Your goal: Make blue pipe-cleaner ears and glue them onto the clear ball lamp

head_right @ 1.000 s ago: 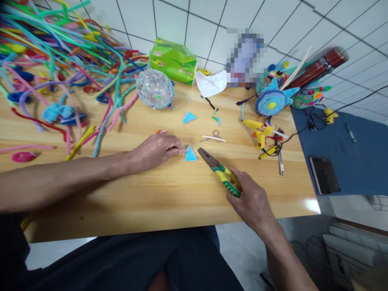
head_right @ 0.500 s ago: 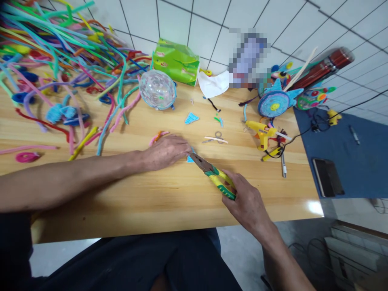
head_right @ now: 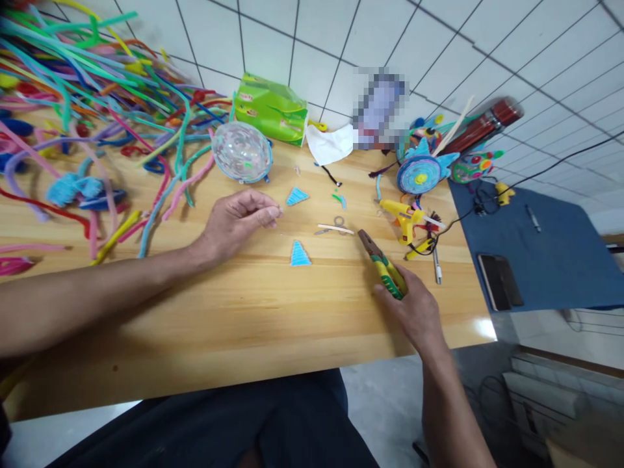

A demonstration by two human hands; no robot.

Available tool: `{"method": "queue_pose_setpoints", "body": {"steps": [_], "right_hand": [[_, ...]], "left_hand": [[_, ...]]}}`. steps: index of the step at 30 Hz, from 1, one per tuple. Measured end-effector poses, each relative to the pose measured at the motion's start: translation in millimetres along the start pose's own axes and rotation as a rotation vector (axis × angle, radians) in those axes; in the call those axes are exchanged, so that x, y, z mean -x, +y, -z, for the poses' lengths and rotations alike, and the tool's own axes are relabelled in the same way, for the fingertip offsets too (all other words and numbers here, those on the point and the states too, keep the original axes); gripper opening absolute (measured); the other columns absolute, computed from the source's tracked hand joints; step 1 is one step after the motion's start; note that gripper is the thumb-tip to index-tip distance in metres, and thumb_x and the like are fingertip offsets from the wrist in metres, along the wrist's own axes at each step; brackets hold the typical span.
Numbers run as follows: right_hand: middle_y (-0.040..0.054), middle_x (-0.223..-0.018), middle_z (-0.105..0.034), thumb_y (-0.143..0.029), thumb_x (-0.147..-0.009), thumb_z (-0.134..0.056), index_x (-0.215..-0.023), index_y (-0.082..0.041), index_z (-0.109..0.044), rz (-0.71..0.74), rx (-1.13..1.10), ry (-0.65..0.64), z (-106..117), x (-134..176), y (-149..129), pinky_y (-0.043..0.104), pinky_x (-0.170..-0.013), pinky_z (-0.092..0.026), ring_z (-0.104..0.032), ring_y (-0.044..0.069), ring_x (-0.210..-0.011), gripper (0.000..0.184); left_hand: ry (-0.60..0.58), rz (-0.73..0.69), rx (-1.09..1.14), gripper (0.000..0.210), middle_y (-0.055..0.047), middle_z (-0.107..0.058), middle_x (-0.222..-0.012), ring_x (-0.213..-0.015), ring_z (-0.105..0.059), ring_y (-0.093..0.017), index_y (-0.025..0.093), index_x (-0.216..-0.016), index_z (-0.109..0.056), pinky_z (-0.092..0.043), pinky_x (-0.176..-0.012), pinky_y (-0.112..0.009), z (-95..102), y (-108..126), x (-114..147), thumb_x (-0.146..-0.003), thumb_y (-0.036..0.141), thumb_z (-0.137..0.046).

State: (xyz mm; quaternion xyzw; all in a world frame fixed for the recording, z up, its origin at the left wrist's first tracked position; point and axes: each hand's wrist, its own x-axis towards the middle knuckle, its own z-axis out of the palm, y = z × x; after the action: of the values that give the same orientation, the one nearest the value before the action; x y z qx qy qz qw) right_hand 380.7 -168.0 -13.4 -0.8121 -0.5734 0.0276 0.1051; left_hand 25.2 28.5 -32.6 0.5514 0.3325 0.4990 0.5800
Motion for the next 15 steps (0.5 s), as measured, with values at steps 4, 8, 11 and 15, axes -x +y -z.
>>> {"method": "queue_pose_setpoints", "body": {"steps": [4,8,11,15], "right_hand": [[0.0199,-0.128,-0.08,-0.064,-0.097,-0.067,-0.143,-0.02,-0.07,-0.006,0.12,0.038,-11,-10,10,0.058,-0.09,-0.065,-0.079,0.04,-0.111,0.064],[0.0226,-0.128,-0.077,-0.065,-0.101,-0.06,-0.15,-0.015,-0.065,0.016,0.179,0.016,-17,-17,11,0.063,-0.094,-0.064,-0.076,0.042,-0.114,0.07],[0.0222,-0.124,-0.077,-0.061,-0.099,-0.065,-0.142,-0.015,-0.069,0.152,0.173,0.072,-14,-23,5,0.066,-0.102,-0.061,-0.073,0.042,-0.118,0.063],[0.0188,-0.123,-0.079,-0.048,-0.103,-0.064,-0.13,-0.021,-0.075,0.286,0.075,0.151,-1,-43,-29,0.061,-0.103,-0.061,-0.074,0.038,-0.117,0.04]], "left_hand": [[-0.01,0.077,0.052,0.04,-0.003,-0.08,-0.079,-0.065,-0.072,-0.013,0.017,-0.092,-0.072,-0.059,-0.065,-0.025,-1.3,-2,2,-0.076,0.045,-0.095],[-0.028,0.147,0.043,0.049,-0.007,-0.084,-0.084,-0.072,-0.077,-0.017,0.016,-0.094,-0.077,-0.062,-0.07,-0.029,0.2,-3,2,-0.073,0.056,-0.097],[-0.052,0.154,0.018,0.047,-0.006,-0.082,-0.081,-0.068,-0.074,-0.015,0.016,-0.088,-0.078,-0.06,-0.067,-0.027,0.0,-2,3,-0.075,0.058,-0.095],[-0.044,0.169,0.053,0.042,-0.004,-0.08,-0.076,-0.052,-0.061,-0.01,0.018,-0.081,-0.069,-0.051,-0.052,-0.023,-2.2,0,5,-0.084,0.055,-0.088]]}}
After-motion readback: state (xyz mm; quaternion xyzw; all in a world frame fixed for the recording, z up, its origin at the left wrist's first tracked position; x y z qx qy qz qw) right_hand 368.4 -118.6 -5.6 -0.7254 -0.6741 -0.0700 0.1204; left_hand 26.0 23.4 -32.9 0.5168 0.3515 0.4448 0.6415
